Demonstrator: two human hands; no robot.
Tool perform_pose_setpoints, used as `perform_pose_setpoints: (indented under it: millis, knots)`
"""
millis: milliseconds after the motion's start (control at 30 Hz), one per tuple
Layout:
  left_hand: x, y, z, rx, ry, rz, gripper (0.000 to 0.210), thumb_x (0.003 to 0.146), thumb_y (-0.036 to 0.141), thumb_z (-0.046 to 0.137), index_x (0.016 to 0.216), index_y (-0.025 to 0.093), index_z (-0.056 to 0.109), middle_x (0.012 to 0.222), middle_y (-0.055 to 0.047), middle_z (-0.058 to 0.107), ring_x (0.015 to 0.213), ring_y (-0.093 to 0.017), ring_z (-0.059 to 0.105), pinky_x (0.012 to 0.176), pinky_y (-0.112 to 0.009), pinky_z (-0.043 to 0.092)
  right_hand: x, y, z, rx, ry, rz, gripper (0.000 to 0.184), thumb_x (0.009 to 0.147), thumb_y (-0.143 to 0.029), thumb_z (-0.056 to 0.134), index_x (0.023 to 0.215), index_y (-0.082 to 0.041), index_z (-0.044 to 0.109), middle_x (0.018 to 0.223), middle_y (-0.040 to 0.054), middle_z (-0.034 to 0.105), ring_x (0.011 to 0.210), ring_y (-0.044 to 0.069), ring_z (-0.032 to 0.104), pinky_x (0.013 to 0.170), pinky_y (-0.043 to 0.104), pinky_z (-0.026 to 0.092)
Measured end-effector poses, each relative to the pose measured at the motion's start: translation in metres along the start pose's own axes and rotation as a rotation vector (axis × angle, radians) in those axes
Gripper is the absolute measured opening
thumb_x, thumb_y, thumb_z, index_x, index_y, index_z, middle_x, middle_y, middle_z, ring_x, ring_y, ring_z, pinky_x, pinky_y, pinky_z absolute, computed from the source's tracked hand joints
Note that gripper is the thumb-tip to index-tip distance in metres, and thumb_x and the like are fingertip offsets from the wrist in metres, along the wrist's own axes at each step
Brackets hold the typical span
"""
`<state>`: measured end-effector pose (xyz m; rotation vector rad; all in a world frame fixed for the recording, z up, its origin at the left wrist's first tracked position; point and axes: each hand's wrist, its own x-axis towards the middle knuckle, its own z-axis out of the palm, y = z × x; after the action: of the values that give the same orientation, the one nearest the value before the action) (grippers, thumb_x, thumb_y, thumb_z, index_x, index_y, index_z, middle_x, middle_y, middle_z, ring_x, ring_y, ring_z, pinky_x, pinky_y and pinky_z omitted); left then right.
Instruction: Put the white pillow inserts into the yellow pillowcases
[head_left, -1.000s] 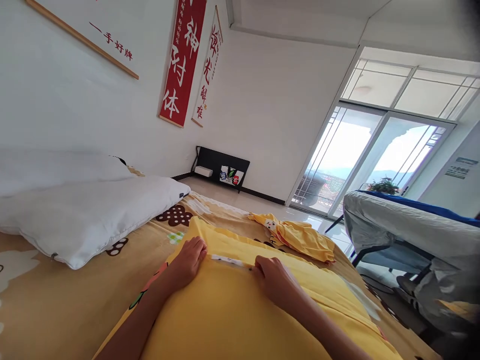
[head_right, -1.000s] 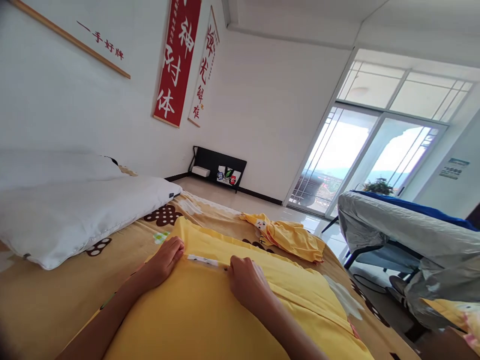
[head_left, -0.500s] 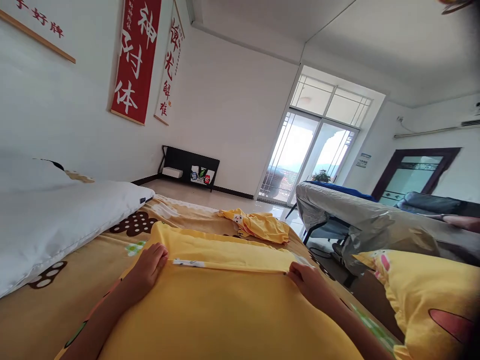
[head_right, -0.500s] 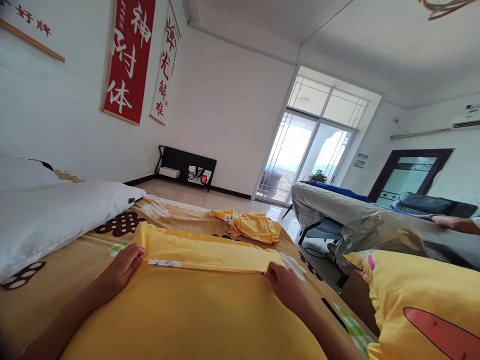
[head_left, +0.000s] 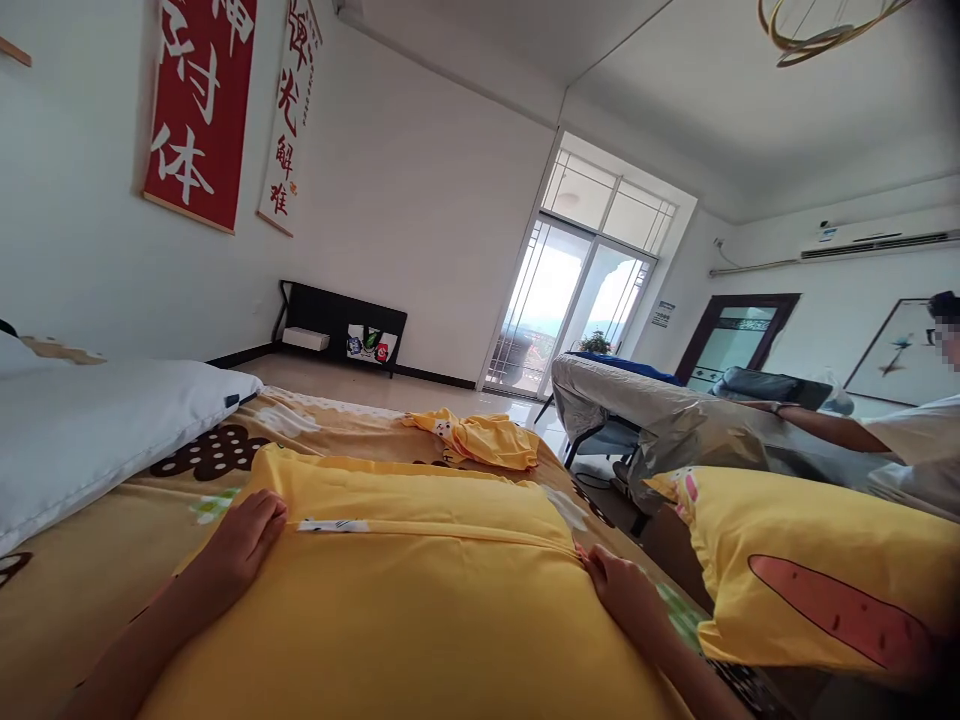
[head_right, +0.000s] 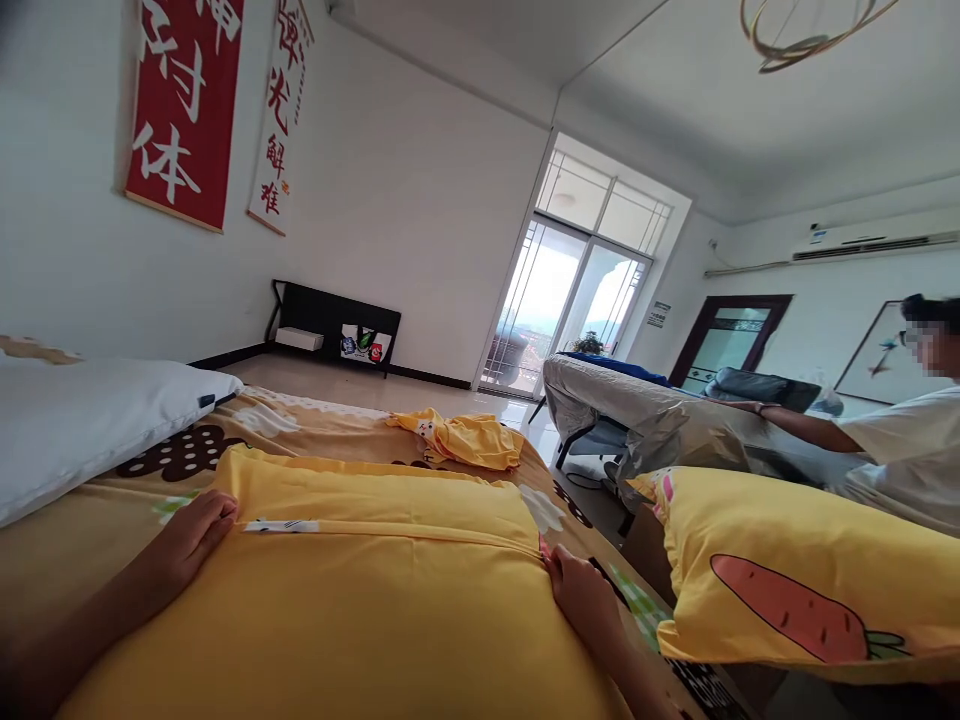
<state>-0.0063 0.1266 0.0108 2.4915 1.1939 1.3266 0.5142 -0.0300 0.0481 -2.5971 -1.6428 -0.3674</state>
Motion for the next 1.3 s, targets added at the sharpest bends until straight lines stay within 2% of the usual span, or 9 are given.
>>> perform_pose_setpoints:
  millis: [100, 300, 500, 633, 767, 967, 1100, 1167, 1300]
  knots:
    - [0.001, 0.007, -0.002, -0.019, 0.013, -0.013, 0.032, 0.095, 0.043, 0.032, 0.076, 0.022, 0.049, 0.079, -0.003, 0.057, 0.074, -0.019, 0.052, 0.070, -0.030, 0.041, -0.003, -0.002, -0.003, -0.037, -0.020, -0.001, 0.034, 0.098, -0.032, 0.031, 0.091, -0.019, 0.061, 0.088, 0.0103, 0.072, 0.084, 0.025, 0.069, 0.061, 0.029, 0.040]
    - [0.000, 0.023, -0.005, -0.084, 0.048, -0.053, 0.032, 0.094, 0.044, 0.033, 0.076, 0.023, 0.049, 0.077, -0.003, 0.056, 0.075, -0.020, 0.051, 0.071, -0.032, 0.041, -0.002, -0.015, -0.021, -0.196, 0.060, -0.031, 0.031, 0.094, -0.023, 0.034, 0.098, -0.015, 0.064, 0.090, 0.0154, 0.072, 0.085, 0.030, 0.069, 0.065, 0.034, 0.044]
    - [0.001, 0.017, -0.003, -0.091, 0.012, -0.061, 0.035, 0.094, 0.047, 0.032, 0.074, 0.024, 0.050, 0.076, -0.003, 0.056, 0.074, -0.020, 0.051, 0.071, -0.031, 0.041, 0.003, -0.019, -0.010, 0.018, -0.057, -0.043, 0.027, 0.091, -0.025, 0.038, 0.099, -0.018, 0.062, 0.089, 0.0087, 0.072, 0.084, 0.023, 0.068, 0.063, 0.029, 0.040]
    - [0.002, 0.014, -0.003, -0.083, -0.001, -0.081, 0.038, 0.094, 0.049, 0.031, 0.075, 0.023, 0.051, 0.077, -0.002, 0.056, 0.075, -0.020, 0.051, 0.072, -0.031, 0.041, 0.009, -0.017, -0.015, -0.068, -0.055, -0.080, 0.027, 0.091, -0.028, 0.040, 0.106, -0.018, 0.060, 0.091, 0.0104, 0.072, 0.087, 0.027, 0.068, 0.063, 0.031, 0.041]
    - [0.002, 0.014, -0.004, -0.076, -0.015, -0.062, 0.038, 0.094, 0.050, 0.031, 0.074, 0.023, 0.051, 0.075, -0.002, 0.055, 0.073, -0.020, 0.051, 0.070, -0.031, 0.041, 0.013, -0.022, -0.015, -0.114, -0.037, -0.087, 0.028, 0.092, -0.028, 0.040, 0.101, -0.018, 0.064, 0.090, 0.0123, 0.072, 0.086, 0.028, 0.069, 0.063, 0.031, 0.044]
    - [0.002, 0.025, -0.008, -0.076, -0.021, -0.097, 0.036, 0.095, 0.047, 0.031, 0.076, 0.023, 0.049, 0.079, -0.002, 0.056, 0.076, -0.019, 0.050, 0.073, -0.031, 0.041, -0.001, -0.036, -0.003, -0.297, 0.051, -0.117, 0.037, 0.092, -0.010, 0.029, 0.105, -0.011, 0.064, 0.083, 0.0168, 0.071, 0.080, 0.028, 0.070, 0.063, 0.033, 0.047]
    - [0.002, 0.030, -0.010, -0.088, -0.015, -0.106, 0.035, 0.095, 0.047, 0.031, 0.075, 0.023, 0.048, 0.077, -0.002, 0.056, 0.075, -0.019, 0.051, 0.073, -0.030, 0.042, -0.005, -0.037, -0.002, -0.294, 0.057, -0.125, 0.038, 0.090, -0.004, 0.028, 0.105, -0.010, 0.062, 0.087, 0.0175, 0.071, 0.081, 0.028, 0.070, 0.064, 0.034, 0.046]
    - [0.002, 0.030, -0.010, -0.088, -0.012, -0.105, 0.034, 0.094, 0.046, 0.032, 0.075, 0.023, 0.048, 0.077, -0.002, 0.056, 0.075, -0.019, 0.052, 0.072, -0.030, 0.043, -0.002, -0.034, 0.000, -0.244, 0.055, -0.099, 0.038, 0.092, -0.006, 0.027, 0.108, -0.010, 0.061, 0.092, 0.0185, 0.071, 0.082, 0.029, 0.070, 0.063, 0.034, 0.045]
    - [0.002, 0.027, -0.009, -0.081, -0.021, -0.106, 0.034, 0.094, 0.047, 0.033, 0.075, 0.023, 0.048, 0.077, -0.001, 0.056, 0.075, -0.018, 0.052, 0.073, -0.029, 0.043, 0.008, -0.023, 0.009, -0.040, 0.007, 0.022, 0.033, 0.096, -0.026, 0.031, 0.110, -0.015, 0.058, 0.089, 0.0145, 0.072, 0.084, 0.029, 0.070, 0.062, 0.033, 0.043]
